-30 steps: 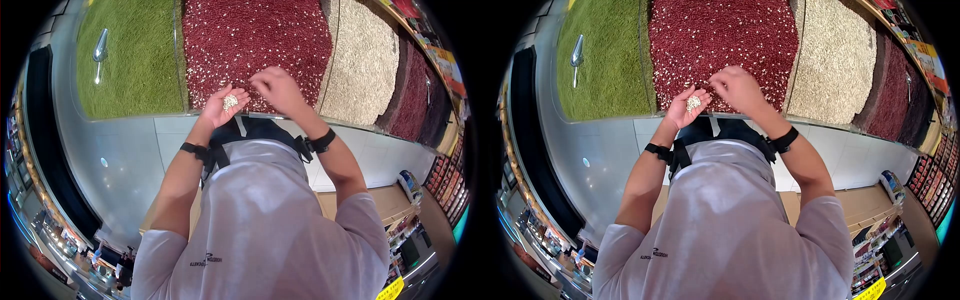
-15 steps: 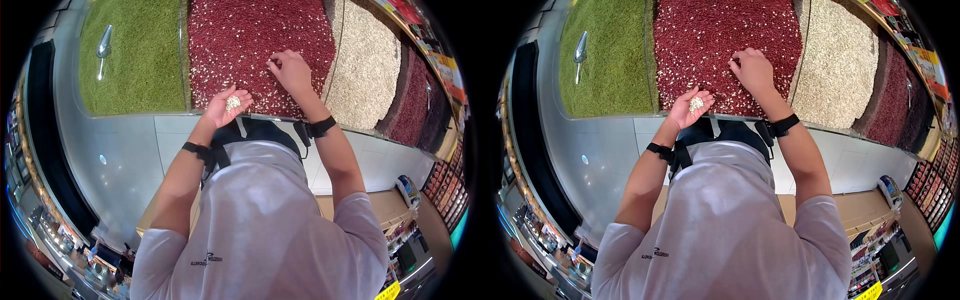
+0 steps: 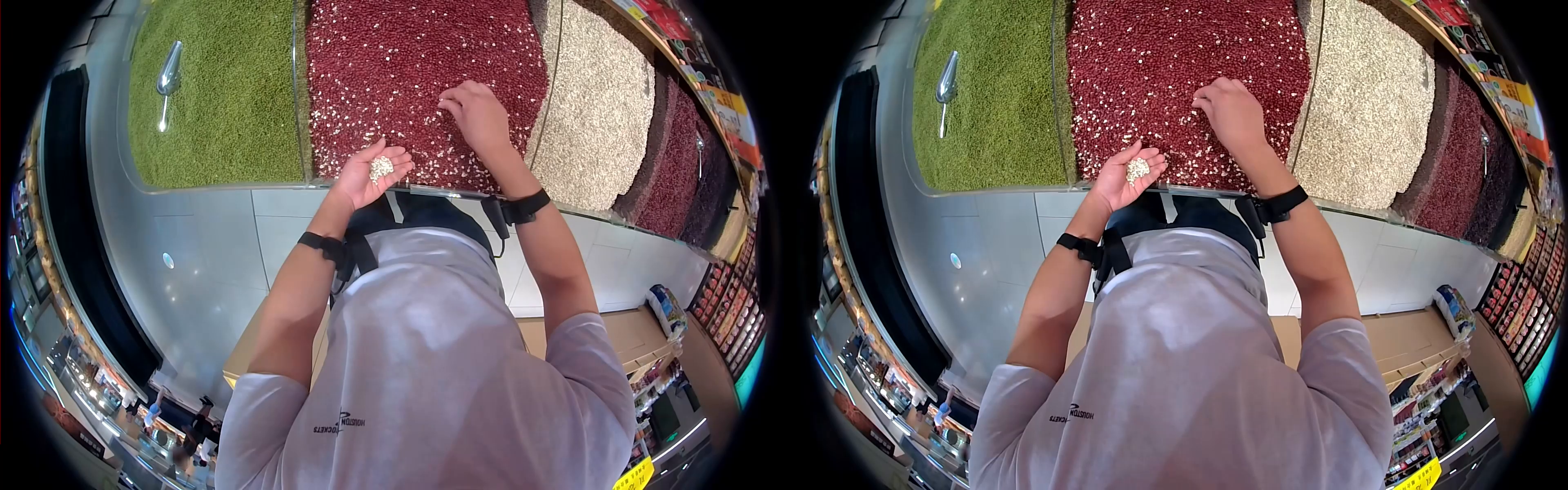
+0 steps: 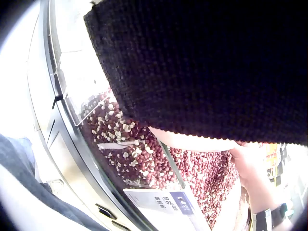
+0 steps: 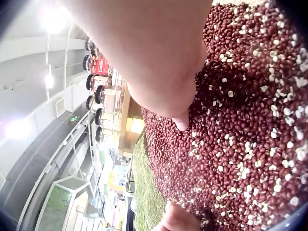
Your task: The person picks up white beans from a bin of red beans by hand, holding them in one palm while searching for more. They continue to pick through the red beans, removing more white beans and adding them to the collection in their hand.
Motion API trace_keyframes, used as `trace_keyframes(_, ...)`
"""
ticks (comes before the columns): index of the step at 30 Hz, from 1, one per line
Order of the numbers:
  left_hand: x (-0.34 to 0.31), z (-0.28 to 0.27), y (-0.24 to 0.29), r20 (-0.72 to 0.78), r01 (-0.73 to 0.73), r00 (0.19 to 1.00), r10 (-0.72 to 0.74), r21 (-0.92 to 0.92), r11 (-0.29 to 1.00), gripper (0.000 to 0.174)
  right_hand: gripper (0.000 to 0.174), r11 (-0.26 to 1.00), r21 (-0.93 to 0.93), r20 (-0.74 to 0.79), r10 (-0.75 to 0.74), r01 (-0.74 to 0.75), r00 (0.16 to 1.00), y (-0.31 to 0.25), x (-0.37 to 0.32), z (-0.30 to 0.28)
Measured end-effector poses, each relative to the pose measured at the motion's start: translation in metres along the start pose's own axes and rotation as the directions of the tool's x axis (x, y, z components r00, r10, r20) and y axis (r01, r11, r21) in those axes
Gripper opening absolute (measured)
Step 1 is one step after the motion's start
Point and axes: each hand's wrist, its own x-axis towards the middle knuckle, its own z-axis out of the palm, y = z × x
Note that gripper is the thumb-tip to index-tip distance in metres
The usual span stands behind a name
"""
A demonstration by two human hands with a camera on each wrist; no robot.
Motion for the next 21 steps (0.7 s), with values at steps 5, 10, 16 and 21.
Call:
trace_keyframes(5,0.001,0.0,0.001,-0.001,0.008,1.0,-0.008,-0.005,1.0,0.039,0.015,0.991,0.129,-0.013,0.035,-0.033,0.999,0.001,0.0,-0.004)
trace_keyframes(10,0.003,-0.004,0.001,0.032,0.03,0.999,-0.029,-0.035,0.999,0.039,0.014,0.948,0.313,0.003,-0.061,0.057,0.998,-0.018,-0.008,-0.01)
trace_keyframes(16,-0.001,0.006,-0.001,0.016,-0.058,0.998,0.057,0.018,0.998,0.035,0.009,0.88,0.354,0.043,-0.353,0.316,0.935,-0.068,-0.029,0.003)
trace_keyframes(21,-0.002,0.004,0.001,0.012,-0.035,0.999,0.035,-0.009,0.999,0.04,0.013,0.923,0.381,0.027,-0.067,0.052,0.997,-0.051,-0.02,0.006)
